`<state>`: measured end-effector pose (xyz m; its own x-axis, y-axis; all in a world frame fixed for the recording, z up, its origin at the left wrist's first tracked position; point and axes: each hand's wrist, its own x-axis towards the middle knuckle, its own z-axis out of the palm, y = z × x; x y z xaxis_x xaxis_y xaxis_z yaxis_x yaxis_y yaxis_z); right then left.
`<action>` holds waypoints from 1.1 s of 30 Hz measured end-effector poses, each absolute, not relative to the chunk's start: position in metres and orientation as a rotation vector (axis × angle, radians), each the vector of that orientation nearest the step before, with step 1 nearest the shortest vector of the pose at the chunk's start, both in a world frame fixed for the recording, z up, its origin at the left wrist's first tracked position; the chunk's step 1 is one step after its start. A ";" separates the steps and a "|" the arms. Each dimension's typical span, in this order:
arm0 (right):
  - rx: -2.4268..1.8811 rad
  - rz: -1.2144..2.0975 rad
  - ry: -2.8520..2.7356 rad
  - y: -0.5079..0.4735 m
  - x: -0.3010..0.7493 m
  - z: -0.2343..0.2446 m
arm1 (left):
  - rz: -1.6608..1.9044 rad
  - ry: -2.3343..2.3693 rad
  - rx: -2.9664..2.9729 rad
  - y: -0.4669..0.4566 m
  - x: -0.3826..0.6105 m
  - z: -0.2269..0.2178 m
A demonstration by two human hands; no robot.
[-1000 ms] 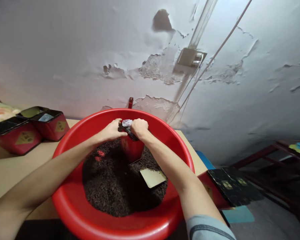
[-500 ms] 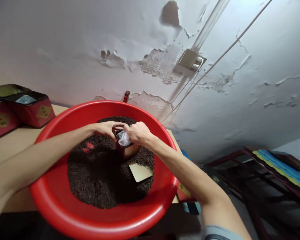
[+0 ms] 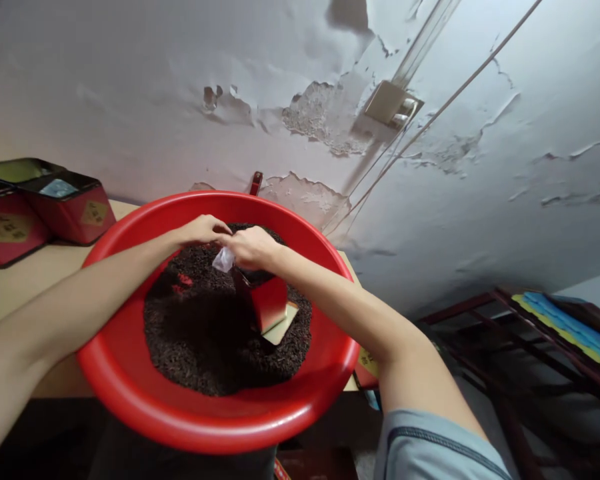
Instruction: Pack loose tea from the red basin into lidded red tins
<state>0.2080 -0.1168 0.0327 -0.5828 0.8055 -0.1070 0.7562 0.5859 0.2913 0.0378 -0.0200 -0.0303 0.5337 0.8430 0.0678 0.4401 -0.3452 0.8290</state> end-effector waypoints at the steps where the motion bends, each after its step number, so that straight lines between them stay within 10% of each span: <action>1: 1.421 0.334 2.508 -0.110 0.208 0.034 | 0.730 1.105 1.989 -0.019 0.035 -0.026; 14: 2.116 0.141 2.123 -0.100 0.244 0.032 | 0.770 0.830 2.380 -0.067 0.065 -0.003; 33: 1.399 -0.140 3.312 -0.124 0.291 -0.027 | 0.051 0.810 2.927 -0.053 0.050 0.004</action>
